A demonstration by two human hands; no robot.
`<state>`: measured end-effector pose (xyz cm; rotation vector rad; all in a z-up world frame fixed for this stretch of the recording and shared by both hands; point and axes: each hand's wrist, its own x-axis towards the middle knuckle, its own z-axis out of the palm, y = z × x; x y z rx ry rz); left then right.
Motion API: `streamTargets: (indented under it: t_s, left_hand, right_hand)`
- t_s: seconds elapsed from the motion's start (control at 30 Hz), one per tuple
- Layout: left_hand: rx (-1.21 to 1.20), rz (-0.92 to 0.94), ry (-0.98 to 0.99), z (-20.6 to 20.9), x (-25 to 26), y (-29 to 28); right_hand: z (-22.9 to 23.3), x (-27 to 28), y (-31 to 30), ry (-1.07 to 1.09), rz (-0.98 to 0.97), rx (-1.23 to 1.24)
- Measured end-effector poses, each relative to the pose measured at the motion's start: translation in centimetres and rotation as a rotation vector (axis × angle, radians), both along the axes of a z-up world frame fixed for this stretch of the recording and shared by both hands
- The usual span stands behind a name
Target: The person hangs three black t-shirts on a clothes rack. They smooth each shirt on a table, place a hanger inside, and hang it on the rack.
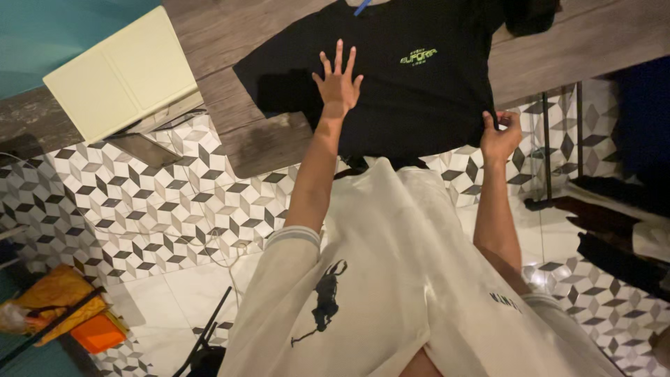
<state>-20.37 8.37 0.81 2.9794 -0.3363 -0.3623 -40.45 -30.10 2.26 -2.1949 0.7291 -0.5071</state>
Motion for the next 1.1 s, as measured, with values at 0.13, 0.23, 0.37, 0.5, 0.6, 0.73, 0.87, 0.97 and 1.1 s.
streamTargets:
  t_s: [0.13,0.23,0.37,0.5,0.6,0.73,0.87,0.97,1.1]
  left_hand:
    - [-0.003,0.002,-0.170,-2.4,-1.1,0.5]
    - [0.008,0.010,-0.235,-2.9,-1.2,1.7]
    - [0.082,-0.020,-0.233,-2.6,-1.4,3.1]
    - [0.111,-0.001,-0.188,-1.8,-1.2,2.8]
    - [0.147,-0.020,-0.241,-1.0,-1.4,2.9]
    - [0.105,0.035,-0.160,0.1,0.1,3.5]
    - [0.138,0.099,-0.045,0.4,1.2,2.2]
    - [0.114,0.189,-0.034,0.1,0.1,0.5]
    - [0.114,0.242,-0.145,0.0,-1.4,-1.1]
  right_hand:
    - [-1.4,-0.6,1.7,0.276,0.105,0.106]
    - [-2.0,-0.8,4.2,0.460,0.196,0.107]
    - [-1.8,-0.4,4.9,0.566,0.231,0.130]
    - [0.3,2.3,3.0,0.276,0.290,-0.087]
    - [2.9,6.1,-0.1,0.252,0.292,-0.192]
    - [5.5,12.4,-3.3,0.194,0.397,-0.155]
    - [6.0,18.7,-4.6,0.151,0.554,-0.357]
    - [5.1,21.1,-5.3,0.147,0.666,-0.607]
    - [3.7,23.3,-6.6,0.249,0.721,-0.702]
